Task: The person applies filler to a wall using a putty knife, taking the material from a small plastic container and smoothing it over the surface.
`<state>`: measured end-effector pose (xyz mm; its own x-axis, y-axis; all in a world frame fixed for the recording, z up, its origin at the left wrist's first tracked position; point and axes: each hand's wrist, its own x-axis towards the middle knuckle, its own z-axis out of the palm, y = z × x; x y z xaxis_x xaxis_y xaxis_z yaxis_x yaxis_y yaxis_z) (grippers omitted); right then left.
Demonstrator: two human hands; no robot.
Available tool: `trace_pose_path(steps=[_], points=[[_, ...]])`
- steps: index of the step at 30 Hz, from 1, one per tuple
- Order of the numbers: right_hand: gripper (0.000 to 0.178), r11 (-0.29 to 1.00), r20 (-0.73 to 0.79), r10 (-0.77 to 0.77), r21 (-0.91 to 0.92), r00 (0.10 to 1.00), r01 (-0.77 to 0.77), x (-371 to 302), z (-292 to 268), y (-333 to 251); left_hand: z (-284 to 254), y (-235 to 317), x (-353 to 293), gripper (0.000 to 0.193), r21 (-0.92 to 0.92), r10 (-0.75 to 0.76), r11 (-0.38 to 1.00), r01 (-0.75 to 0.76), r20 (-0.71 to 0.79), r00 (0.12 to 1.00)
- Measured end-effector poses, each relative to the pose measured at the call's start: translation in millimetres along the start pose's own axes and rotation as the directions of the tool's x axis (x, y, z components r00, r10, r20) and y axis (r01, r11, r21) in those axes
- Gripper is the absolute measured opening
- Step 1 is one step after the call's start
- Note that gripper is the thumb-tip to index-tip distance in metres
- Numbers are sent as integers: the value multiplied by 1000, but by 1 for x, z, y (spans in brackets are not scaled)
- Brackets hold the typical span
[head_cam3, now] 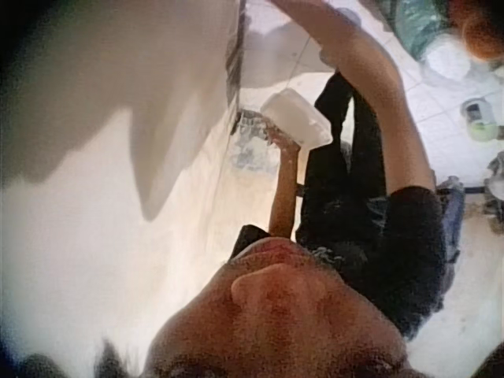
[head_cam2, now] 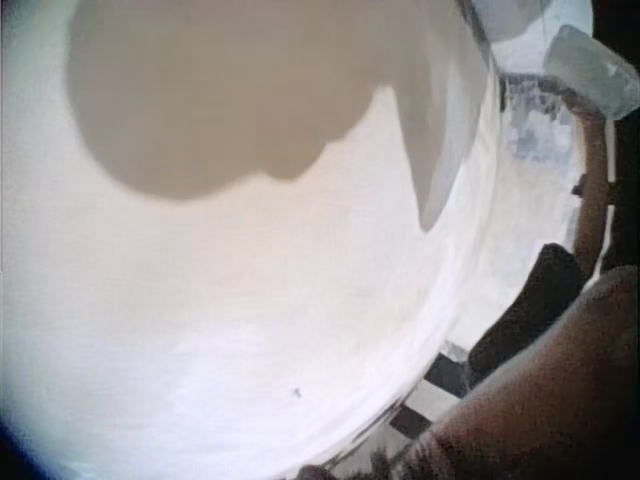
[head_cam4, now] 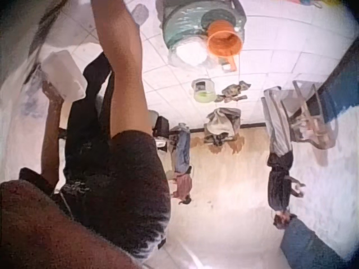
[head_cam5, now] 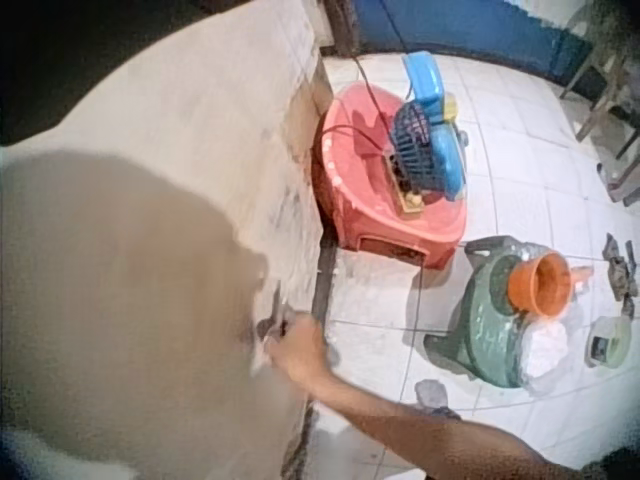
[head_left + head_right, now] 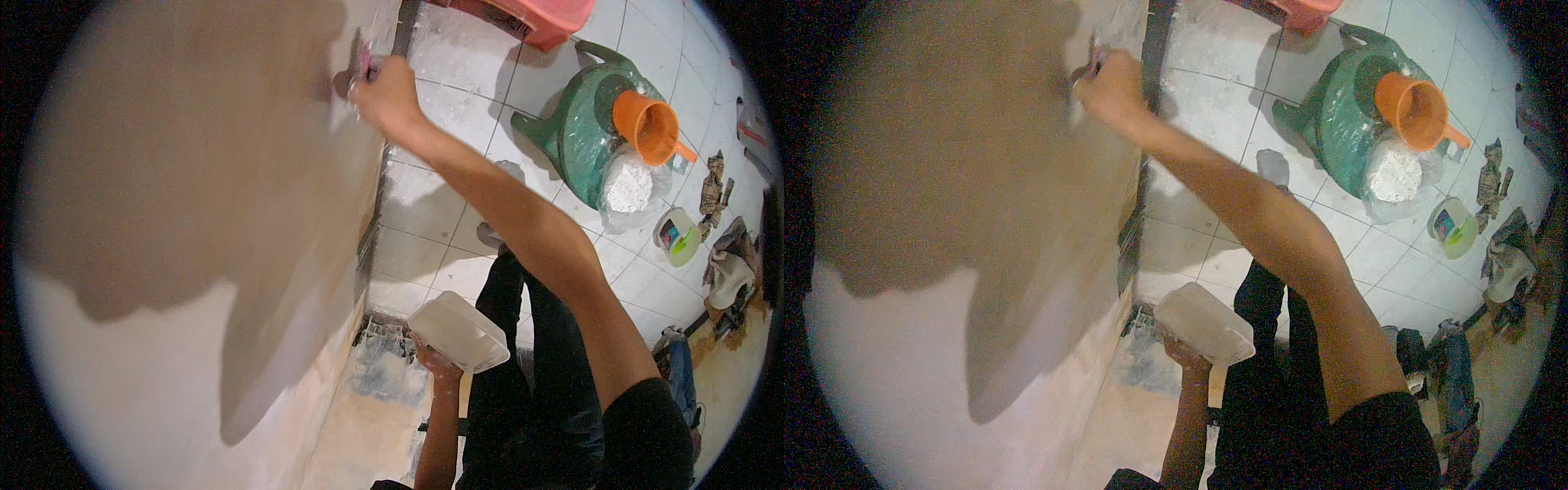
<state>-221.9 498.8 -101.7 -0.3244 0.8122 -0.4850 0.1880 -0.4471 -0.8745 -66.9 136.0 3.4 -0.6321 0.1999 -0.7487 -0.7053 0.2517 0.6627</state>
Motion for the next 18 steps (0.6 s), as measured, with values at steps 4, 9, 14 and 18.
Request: trace_pose_path(steps=[4,9,14,18], points=[[15,972,75,-186,159,980,172,-54,-12,-15,-31,-29,9,56,361,284,887,-288,65,957],[14,980,-48,13,199,999,-3,-5,-47,33,-7,-6,24,60,-98,99,990,-103,-41,994],[13,994,-264,87,92,961,-65,107,-39,87,28,27,27,61,534,313,778,-332,130,941],[14,983,-253,-116,-169,961,74,82,4,29,7,28,40,65,436,184,878,-198,74,980]])
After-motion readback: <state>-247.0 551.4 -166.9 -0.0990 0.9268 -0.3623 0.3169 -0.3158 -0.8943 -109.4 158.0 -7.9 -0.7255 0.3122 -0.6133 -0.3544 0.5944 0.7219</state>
